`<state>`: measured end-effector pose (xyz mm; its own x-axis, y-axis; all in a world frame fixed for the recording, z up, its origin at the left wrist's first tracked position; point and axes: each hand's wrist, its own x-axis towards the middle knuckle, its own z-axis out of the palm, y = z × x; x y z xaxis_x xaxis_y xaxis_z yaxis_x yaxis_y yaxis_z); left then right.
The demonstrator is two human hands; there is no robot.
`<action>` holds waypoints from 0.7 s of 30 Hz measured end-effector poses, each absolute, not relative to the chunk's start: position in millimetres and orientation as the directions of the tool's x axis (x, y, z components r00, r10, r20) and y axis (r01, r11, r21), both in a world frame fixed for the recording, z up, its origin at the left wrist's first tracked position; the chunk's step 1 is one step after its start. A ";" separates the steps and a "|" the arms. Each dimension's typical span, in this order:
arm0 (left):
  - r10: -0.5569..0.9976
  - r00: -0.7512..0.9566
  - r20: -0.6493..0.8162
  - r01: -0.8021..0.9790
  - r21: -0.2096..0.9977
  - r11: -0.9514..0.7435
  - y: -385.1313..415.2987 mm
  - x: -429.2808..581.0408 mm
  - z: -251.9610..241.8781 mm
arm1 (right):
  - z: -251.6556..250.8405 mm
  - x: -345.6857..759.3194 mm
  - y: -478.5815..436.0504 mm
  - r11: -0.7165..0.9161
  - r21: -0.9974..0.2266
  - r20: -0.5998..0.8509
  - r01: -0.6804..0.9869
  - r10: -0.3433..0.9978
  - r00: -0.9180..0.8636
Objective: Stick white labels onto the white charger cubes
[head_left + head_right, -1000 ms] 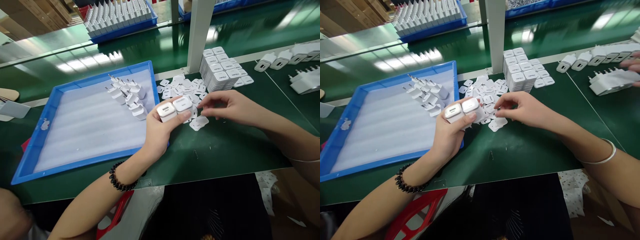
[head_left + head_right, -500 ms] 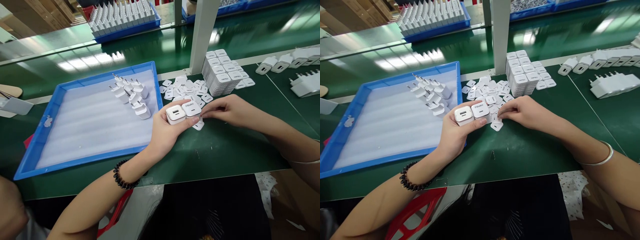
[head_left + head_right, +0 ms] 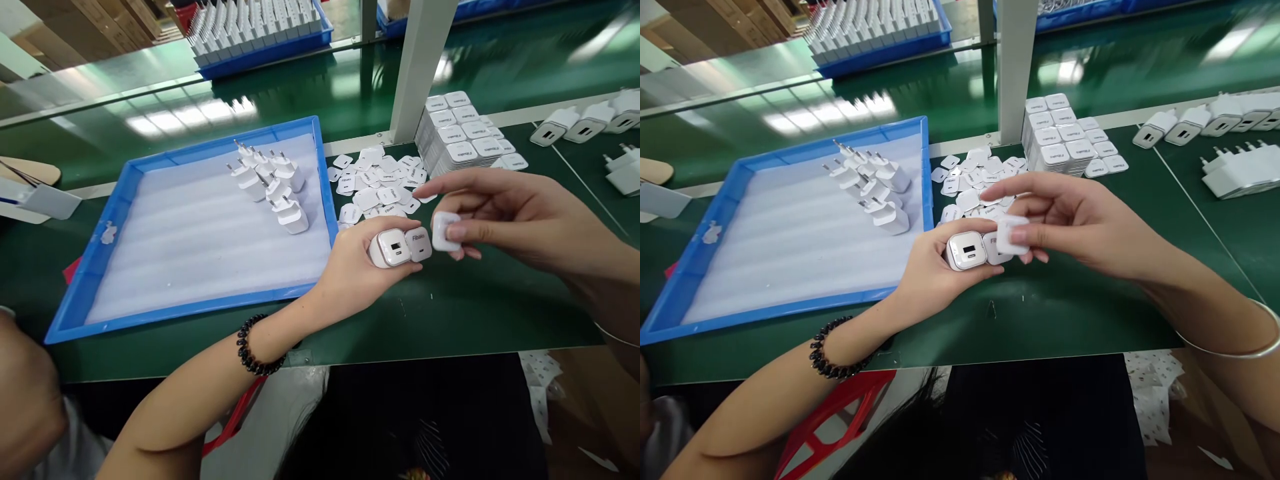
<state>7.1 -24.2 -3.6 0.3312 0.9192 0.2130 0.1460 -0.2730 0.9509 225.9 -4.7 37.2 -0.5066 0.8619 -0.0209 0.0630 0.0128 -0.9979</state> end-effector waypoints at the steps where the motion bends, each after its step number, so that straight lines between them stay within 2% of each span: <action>1: 0.915 0.341 0.217 0.149 0.948 -0.280 -24.7 7.2 -3.9 | 37.2 223.5 -7.9 0.018 -0.998 -0.011 0.055 0.873 -0.488; 11: 0.886 0.415 0.205 0.200 0.930 -0.309 -24.7 10.5 -2.5 | 31.6 201.5 -26.9 0.007 -0.993 -0.036 0.120 0.935 -0.354; 21: 0.886 0.408 0.219 0.258 0.903 -0.342 -25.7 10.5 -2.3 | 27.0 202.7 -20.9 -0.031 -0.993 -0.072 0.116 0.926 -0.370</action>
<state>10.5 -25.7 -2.3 0.4079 0.8863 0.2193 0.2582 -0.3423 0.9034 202.7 -20.9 27.0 -0.3700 0.9262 -0.0721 0.1158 -0.0310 -0.9928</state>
